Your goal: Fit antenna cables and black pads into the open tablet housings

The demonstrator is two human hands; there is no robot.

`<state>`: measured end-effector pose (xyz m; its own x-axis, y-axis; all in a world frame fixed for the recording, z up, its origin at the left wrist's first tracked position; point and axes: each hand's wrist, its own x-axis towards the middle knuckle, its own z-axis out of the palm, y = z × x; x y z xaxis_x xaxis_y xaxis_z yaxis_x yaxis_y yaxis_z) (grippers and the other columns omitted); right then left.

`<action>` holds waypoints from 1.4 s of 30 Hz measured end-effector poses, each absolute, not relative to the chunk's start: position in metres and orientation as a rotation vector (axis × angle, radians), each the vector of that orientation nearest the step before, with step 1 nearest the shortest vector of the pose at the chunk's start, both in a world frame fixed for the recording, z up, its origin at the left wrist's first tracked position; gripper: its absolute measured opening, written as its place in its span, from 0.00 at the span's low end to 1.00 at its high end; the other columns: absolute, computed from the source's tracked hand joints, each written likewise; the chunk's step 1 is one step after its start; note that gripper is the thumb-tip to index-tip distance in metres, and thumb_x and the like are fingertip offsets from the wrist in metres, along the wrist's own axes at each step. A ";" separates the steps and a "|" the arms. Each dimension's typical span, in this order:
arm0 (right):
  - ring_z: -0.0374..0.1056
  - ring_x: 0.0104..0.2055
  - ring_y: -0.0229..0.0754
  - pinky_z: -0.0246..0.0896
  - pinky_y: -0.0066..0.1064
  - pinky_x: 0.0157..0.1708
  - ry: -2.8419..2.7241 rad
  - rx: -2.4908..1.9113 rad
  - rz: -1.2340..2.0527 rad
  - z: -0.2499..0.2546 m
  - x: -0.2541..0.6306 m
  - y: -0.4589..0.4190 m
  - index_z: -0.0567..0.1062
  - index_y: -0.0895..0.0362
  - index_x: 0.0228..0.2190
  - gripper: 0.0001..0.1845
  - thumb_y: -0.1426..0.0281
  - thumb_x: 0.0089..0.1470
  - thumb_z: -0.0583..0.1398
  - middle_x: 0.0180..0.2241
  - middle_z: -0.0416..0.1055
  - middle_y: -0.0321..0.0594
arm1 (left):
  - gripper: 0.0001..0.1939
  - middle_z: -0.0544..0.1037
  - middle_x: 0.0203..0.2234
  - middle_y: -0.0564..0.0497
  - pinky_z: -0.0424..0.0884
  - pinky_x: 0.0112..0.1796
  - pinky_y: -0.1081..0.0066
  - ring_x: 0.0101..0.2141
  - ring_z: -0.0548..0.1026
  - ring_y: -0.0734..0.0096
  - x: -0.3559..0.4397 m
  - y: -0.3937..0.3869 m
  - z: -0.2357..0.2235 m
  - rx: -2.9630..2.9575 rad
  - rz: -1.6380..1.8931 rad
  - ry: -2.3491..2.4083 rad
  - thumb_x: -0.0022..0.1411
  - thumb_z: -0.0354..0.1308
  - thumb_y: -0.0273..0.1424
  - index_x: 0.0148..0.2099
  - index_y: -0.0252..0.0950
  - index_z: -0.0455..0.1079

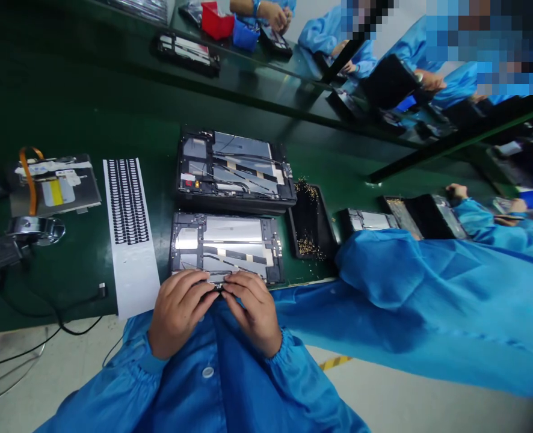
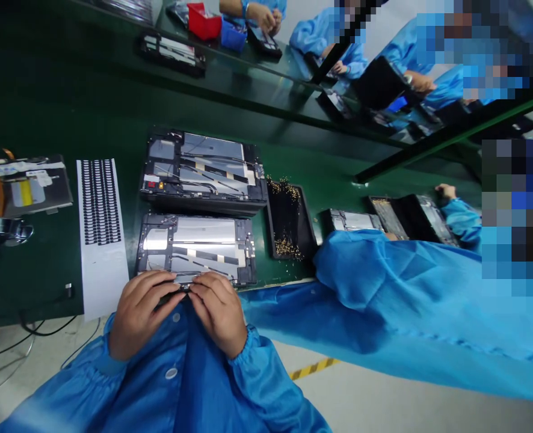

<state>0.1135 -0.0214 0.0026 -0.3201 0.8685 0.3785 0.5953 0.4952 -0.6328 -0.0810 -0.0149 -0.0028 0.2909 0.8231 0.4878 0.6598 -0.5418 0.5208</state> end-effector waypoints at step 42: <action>0.70 0.55 0.46 0.66 0.52 0.58 -2.241 -1.079 0.347 -0.003 0.122 -0.017 0.69 0.54 0.57 0.24 0.79 0.60 0.59 0.50 0.74 0.48 | 0.05 0.78 0.41 0.50 0.64 0.45 0.61 0.43 0.74 0.62 -0.072 -0.012 0.003 2.210 1.072 1.594 0.63 0.63 0.34 0.39 0.40 0.70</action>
<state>0.1224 -0.0170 -0.0027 -0.4745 0.7744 0.4185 0.6116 0.6320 -0.4760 -0.0724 -0.0121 0.0034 0.1493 0.8901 0.4307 0.7348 -0.3913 0.5541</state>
